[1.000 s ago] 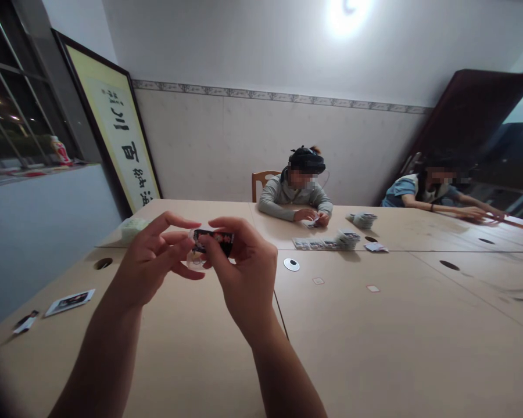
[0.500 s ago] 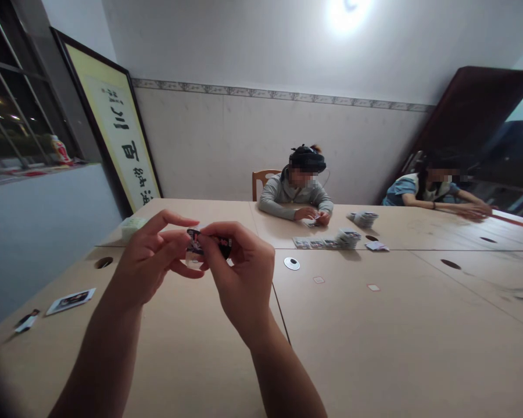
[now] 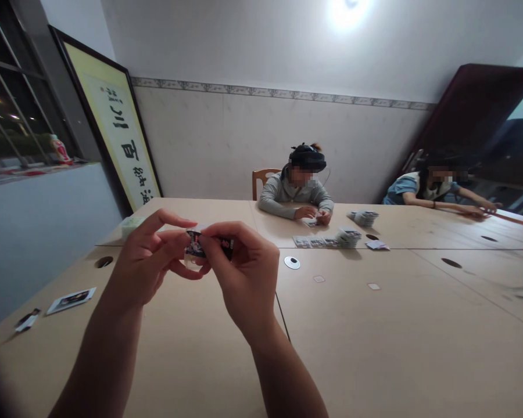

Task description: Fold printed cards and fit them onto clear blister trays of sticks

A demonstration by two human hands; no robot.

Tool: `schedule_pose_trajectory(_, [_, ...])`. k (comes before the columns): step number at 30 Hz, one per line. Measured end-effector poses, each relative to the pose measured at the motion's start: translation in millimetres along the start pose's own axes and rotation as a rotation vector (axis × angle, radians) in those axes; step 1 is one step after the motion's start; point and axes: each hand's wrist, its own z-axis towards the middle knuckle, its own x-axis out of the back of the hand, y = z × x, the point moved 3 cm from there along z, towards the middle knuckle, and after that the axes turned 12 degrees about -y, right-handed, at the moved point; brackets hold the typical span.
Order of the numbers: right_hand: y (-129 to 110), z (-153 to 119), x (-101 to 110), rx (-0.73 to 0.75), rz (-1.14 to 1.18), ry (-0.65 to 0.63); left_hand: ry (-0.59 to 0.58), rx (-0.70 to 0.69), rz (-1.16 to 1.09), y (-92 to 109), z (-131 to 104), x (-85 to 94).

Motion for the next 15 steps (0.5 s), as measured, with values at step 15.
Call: schedule_pose_trajectory(15, [-0.6,-1.0,-1.4,0.003,0.024,-0.001,-0.012,0.003,0.0,1.9,-0.5,-2.7])
